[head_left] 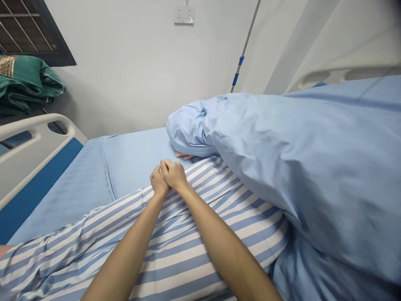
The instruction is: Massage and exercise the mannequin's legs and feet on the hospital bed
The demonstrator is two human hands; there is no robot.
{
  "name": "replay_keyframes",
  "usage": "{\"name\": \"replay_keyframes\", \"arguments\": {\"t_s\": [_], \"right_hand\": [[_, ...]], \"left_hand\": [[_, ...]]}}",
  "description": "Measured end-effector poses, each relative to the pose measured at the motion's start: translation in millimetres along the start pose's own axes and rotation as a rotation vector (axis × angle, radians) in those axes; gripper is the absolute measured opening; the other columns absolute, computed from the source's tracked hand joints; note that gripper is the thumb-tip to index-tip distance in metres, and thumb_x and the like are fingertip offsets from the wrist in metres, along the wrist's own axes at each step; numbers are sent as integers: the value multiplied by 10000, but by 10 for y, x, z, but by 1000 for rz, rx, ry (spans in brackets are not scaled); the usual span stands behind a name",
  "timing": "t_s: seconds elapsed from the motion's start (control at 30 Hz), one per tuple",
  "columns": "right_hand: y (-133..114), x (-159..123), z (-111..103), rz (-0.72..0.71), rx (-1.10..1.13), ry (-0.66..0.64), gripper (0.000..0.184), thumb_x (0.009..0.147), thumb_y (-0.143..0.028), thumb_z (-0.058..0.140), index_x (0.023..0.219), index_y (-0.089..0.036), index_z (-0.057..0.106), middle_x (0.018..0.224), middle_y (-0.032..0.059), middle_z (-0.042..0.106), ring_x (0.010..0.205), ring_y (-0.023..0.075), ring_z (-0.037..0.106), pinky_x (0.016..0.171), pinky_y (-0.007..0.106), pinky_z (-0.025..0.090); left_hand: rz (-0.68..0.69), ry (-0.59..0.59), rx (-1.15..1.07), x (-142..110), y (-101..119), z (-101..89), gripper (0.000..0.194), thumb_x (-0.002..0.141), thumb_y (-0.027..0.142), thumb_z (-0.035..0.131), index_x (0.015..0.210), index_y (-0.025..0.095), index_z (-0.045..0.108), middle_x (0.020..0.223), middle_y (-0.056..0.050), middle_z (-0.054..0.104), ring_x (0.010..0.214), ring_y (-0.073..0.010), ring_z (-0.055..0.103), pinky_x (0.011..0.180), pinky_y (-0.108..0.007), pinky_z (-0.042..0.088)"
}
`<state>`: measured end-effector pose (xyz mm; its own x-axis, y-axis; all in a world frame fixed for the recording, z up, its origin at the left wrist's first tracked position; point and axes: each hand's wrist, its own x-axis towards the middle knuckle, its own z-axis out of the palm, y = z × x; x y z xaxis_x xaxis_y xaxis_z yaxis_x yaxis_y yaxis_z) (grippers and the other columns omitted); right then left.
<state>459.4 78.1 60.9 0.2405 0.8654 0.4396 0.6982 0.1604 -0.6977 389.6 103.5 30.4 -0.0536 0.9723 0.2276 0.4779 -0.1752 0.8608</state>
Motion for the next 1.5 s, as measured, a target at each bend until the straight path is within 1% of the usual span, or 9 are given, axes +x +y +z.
{"name": "replay_keyframes", "arguments": {"t_s": [0.1, 0.27, 0.43, 0.57, 0.8, 0.93, 1.0, 1.3, 1.5], "right_hand": [[61, 29, -12, 25, 4, -47, 334, 882, -340, 362, 618, -193, 504, 565, -1, 506, 572, 125, 429, 579, 239, 279], [219, 99, 73, 132, 267, -149, 368, 857, -359, 372, 543, -187, 460, 536, -27, 476, 566, 111, 422, 544, 218, 294], [296, 178, 72, 216, 606, -80, 349, 822, -393, 382, 537, -194, 410, 483, -52, 381, 495, 94, 366, 488, 213, 292], [364, 230, 73, 345, 761, 46, 324, 780, -396, 430, 533, -208, 338, 471, -62, 318, 471, 85, 309, 460, 218, 283], [283, 250, 19, 332, 437, 18, 320, 807, -357, 386, 528, -201, 371, 503, -39, 382, 541, 108, 365, 528, 227, 305], [221, 278, -135, 164, 41, -75, 281, 797, -309, 451, 541, -194, 466, 550, 5, 501, 600, 139, 438, 599, 254, 310], [262, 267, -180, 107, 30, -78, 301, 814, -316, 441, 542, -191, 472, 555, 8, 518, 602, 138, 448, 597, 249, 308], [524, 237, -133, 170, 501, 16, 357, 811, -401, 399, 525, -189, 388, 504, -48, 412, 540, 97, 384, 520, 220, 294], [653, 340, -128, 323, 788, 148, 271, 786, -384, 413, 617, -182, 477, 574, -27, 489, 595, 115, 448, 571, 224, 377]], "left_hand": [[8, 14, 33, -14, 13, 4, 297, 827, 289, 359, 541, 209, 377, 519, 28, 445, 524, -116, 358, 528, -255, 249], [-70, 48, -20, 61, 75, 30, 262, 786, 236, 362, 527, 206, 392, 531, 24, 470, 547, -117, 395, 539, -254, 281], [-179, 136, -252, 227, 284, 191, 179, 729, 182, 350, 576, 202, 442, 531, 28, 463, 535, -109, 427, 519, -239, 320], [-127, 153, -104, 139, 355, 320, 210, 755, 178, 340, 557, 215, 397, 582, 0, 514, 602, -133, 475, 568, -254, 340], [-103, 90, 120, 16, 292, 293, 260, 817, 163, 337, 565, 221, 364, 627, -23, 561, 649, -158, 514, 621, -273, 323], [78, 36, 200, 30, 283, 302, 156, 799, 170, 427, 652, 210, 461, 706, -21, 585, 676, -144, 532, 638, -254, 332], [81, 36, 196, 23, 279, 321, 157, 810, 194, 424, 661, 210, 471, 719, -26, 598, 680, -147, 535, 636, -256, 332], [-58, 13, 137, 44, 428, 381, 251, 823, 238, 341, 578, 226, 397, 705, -52, 615, 691, -186, 526, 614, -293, 315], [-60, 72, -37, 146, 667, 589, 227, 799, 203, 339, 595, 222, 436, 689, -33, 604, 665, -155, 517, 588, -263, 342]]}}
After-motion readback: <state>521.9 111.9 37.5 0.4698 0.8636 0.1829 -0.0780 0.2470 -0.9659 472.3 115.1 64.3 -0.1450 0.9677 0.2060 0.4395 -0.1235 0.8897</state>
